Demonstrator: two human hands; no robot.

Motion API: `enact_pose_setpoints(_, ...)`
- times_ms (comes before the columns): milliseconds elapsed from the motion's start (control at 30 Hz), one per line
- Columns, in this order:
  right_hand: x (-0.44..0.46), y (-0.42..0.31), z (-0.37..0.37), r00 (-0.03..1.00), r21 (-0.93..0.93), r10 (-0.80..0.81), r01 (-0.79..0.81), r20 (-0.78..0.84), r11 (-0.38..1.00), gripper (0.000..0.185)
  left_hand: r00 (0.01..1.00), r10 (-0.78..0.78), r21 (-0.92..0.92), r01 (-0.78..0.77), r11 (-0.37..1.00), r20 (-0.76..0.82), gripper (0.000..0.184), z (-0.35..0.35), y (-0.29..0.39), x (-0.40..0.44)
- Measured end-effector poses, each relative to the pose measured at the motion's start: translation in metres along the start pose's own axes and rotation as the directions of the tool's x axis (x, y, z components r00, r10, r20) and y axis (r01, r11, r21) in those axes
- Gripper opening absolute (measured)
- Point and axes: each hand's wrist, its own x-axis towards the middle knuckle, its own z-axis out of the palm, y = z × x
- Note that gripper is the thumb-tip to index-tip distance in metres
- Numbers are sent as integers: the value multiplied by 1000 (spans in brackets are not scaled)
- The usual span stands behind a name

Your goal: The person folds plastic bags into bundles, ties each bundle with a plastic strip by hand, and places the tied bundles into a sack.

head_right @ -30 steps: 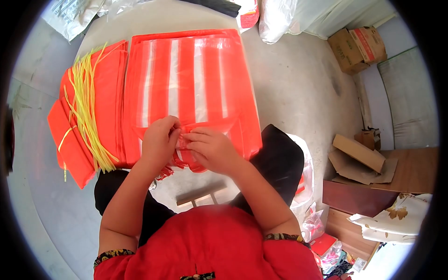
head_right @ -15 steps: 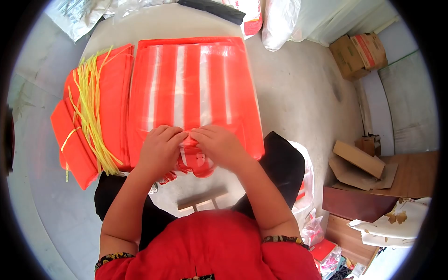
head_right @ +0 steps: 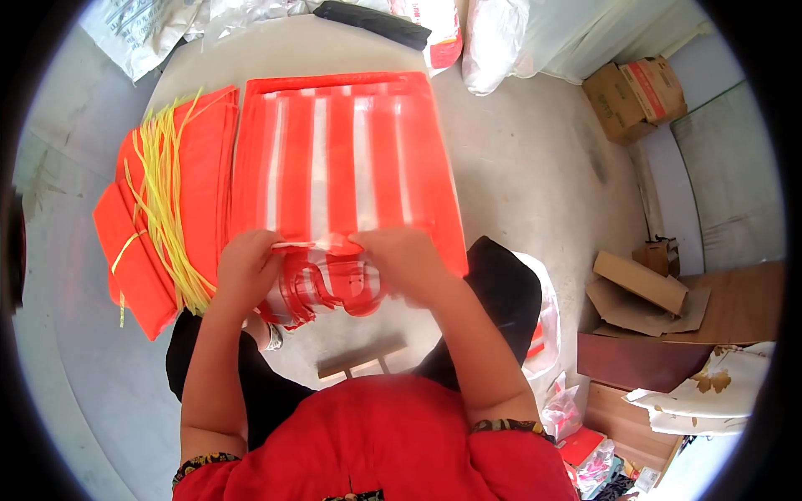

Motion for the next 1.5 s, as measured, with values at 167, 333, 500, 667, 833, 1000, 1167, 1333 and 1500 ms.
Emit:
enact_pose_setpoints(167, 3, -27, -36, 878, 370, 304, -439, 370, 819, 21, 927, -295, -220, 346, 912, 231, 21, -23, 12, -10)
enact_pose_setpoints(333, 29, 20, -9, 962, 208, 178, -221, 207, 953, 22, 944, -302, -190, 324, 927, 135, 26, -19, -1, -10)
enact_pose_setpoints(500, 39, 27, -2, 950, 259, 282, -309, 136, 915, 25, 946, -316, -180, 324, 929, 72, 25, -15, -3, -3)
enact_pose_setpoints(667, 32, 20, 10, 955, 60, 258, -252, -146, 966, 17, 926, -372, 27, 371, 928, 64, 15, -8, 1, 4)
enact_pose_setpoints(833, -1, 46, 21, 938, -212, -176, 115, -299, 970, 25, 962, -270, -31, 272, 962, 46, 14, -3, -3, -1)
enact_pose_setpoints(1000, -37, 38, 12, 918, -194, -284, 236, -276, 952, 36, 971, -222, -85, 230, 969, 93, 29, -15, 8, -10)
enact_pose_setpoints(1167, -49, 47, 10, 949, -154, -171, 133, -267, 979, 40, 975, -168, -27, 173, 984, 143, 44, -26, 8, -17)
enact_pose_setpoints(1333, -48, 55, 9, 961, -220, -116, 61, -249, 974, 43, 989, -135, 49, 132, 990, 55, 48, -15, -10, -21)
enact_pose_setpoints(1500, -49, 58, -1, 971, -109, -42, 17, -234, 994, 37, 996, -74, 78, 78, 994, -49, 45, -15, -10, -24)
